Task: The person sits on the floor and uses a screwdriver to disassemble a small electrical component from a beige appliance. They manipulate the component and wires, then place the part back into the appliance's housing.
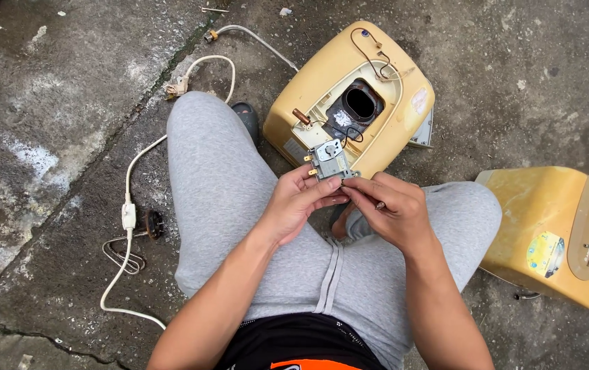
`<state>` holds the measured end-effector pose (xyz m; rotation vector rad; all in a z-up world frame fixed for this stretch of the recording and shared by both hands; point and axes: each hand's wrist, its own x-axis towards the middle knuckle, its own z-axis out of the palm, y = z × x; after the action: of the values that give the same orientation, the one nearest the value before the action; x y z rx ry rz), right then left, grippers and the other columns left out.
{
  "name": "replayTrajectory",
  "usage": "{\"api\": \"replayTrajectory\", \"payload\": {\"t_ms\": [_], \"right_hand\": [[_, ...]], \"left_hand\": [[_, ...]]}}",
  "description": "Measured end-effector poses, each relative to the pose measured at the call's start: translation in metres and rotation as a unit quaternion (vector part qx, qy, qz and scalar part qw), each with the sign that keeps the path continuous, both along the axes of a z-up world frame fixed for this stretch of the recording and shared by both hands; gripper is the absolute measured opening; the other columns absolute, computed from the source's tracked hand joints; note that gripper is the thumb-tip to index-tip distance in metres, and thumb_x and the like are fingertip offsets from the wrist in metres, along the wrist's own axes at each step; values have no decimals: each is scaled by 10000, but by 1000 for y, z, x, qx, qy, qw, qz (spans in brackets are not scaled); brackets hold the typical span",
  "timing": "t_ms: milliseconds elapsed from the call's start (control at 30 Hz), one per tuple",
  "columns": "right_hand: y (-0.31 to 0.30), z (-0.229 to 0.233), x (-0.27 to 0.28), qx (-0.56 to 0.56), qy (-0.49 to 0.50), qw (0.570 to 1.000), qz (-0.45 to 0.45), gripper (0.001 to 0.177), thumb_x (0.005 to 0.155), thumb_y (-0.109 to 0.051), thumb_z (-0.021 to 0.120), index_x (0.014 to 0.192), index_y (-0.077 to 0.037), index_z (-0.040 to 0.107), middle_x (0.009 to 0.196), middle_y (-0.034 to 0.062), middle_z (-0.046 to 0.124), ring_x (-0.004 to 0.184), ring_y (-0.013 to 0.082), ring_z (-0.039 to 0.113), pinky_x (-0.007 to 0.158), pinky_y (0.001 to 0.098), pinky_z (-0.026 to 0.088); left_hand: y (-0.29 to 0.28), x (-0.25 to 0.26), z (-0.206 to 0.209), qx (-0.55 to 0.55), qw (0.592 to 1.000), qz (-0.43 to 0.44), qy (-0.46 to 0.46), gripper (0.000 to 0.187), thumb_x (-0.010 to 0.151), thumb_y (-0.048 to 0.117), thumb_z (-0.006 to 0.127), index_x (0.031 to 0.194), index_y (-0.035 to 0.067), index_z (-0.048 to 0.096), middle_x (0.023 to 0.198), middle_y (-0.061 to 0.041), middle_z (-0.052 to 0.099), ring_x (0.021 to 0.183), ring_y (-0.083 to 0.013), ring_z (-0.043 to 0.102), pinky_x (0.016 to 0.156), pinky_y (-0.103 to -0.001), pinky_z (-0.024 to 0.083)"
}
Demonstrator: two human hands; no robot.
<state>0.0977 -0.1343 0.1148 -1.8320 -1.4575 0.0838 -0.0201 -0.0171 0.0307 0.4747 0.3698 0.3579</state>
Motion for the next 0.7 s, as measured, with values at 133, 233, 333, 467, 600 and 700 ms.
{"api": "replayTrajectory", "payload": {"t_ms": [133,233,333,467,600,700], "right_hand": [[-1,3,0,-8,-26,1000,-1,139,884,33,780,973,-67,816,561,55,547,431,207,526,454,299,460],[1,5,-2,-13,-67,998,-6,130,874,27,796,958,-69,820,564,65,563,416,219,537,440,301,453],[1,2,-2,-8,-84,996,-11,147,880,15,800,959,-105,830,552,33,539,416,191,519,466,256,455],[-2,-1,2,-15,-91,996,-14,143,881,-7,807,956,-126,833,551,28,529,423,204,525,469,265,459],[-4,-2,3,-23,-89,996,-20,132,875,-30,823,952,-136,835,544,34,537,425,217,525,471,287,465],[-5,1,2,-29,-80,996,-20,133,874,-36,822,946,-146,836,541,32,539,424,224,524,468,297,463]], "left_hand": [[-1,-1,-2,9,1000,-3,8,328,895,26,759,1166,-101,626,1015,-257,742,948,-336,753,831,-451,646],[-2,-1,-5,18,1000,2,9,340,887,25,769,1171,-99,629,1018,-261,743,946,-335,754,825,-444,649],[-2,-1,-3,18,1000,7,11,345,880,27,779,1170,-89,633,1012,-250,746,943,-321,755,819,-427,652],[-2,-2,-4,21,1000,7,10,355,878,26,782,1178,-89,632,1014,-249,745,941,-310,754,820,-423,649],[-2,-2,-5,28,1000,2,2,369,876,11,777,1195,-99,627,1026,-251,741,959,-322,744,837,-431,644],[-3,-1,-8,35,999,-2,-2,371,873,8,778,1195,-98,629,1032,-252,740,962,-322,743,844,-435,642]]}}
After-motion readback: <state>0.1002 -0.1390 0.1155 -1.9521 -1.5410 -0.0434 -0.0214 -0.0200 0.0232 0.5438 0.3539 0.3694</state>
